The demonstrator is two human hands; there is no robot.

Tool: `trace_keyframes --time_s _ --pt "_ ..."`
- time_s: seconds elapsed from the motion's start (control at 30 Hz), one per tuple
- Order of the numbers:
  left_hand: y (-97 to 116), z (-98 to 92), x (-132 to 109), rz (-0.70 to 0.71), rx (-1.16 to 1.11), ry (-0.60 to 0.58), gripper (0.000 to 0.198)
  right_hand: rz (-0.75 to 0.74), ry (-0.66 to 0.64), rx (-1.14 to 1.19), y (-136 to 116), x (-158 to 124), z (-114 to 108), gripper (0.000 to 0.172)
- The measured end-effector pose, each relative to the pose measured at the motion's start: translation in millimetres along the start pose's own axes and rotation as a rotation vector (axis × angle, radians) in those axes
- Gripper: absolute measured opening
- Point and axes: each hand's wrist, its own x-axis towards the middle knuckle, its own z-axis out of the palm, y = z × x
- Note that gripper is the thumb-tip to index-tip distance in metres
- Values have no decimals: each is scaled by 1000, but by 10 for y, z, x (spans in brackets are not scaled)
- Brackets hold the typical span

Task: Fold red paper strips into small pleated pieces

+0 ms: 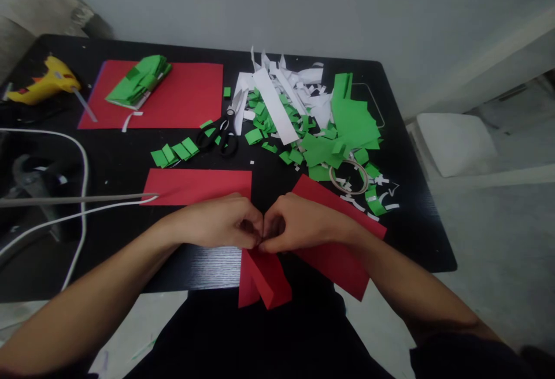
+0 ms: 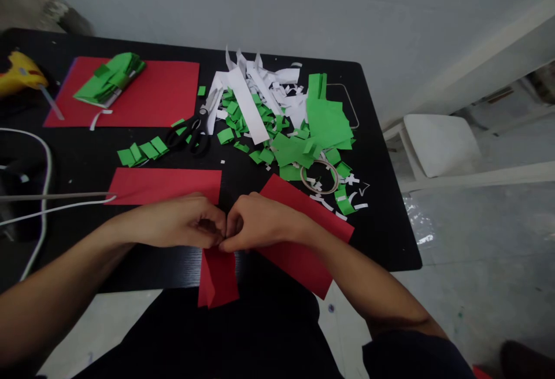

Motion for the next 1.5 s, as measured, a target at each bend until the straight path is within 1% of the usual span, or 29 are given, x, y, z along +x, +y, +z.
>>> trace_keyframes --time_s 0.1,0.17,0.23,0.3,0.4,0.43,0.57,0.67,0.73,0.83,0.93,1.13,1.33,1.5 --pt "-22 -10 1 1 -27 43 14 49 10 95 10 -13 -13 15" --pt "-43 -37 -11 13 -42 108 13 66 45 201 30 -17 -42 16" --pt "-60 -71 -30 10 -66 201 15 26 134 309 56 -15 -84 15" --pt "-66 -102 -52 0 -103 296 16 -51 233 418 87 -10 -121 14" --pt "-62 -127 -77 23 -146 412 18 -113 289 626 136 -5 -143 16" --pt "-60 -129 -82 37 -156 439 18 -121 306 660 152 -4 -140 18" --pt "-65 -122 -85 67 -190 509 19 -182 343 679 214 9 -95 20" --pt "-71 -112 -76 77 -200 577 21 -252 353 703 246 37 -54 27" --pt "-68 -106 -68 76 -203 614 24 -275 405 701 256 60 -30 29" --pt "-52 -97 -60 84 -209 627 26 -265 501 659 260 89 -6 29" --pt "-31 -90 -59 110 -232 618 22 -253 540 638 261 99 2 28" --pt "-26 -79 -49 142 -329 563 14 -232 563 612 247 79 -11 23" --pt "-37 -55 -51 160 -314 546 15 -275 557 616 246 76 -13 18" --pt "4 -32 -69 170 -280 557 13 -250 573 591 245 78 -11 23"
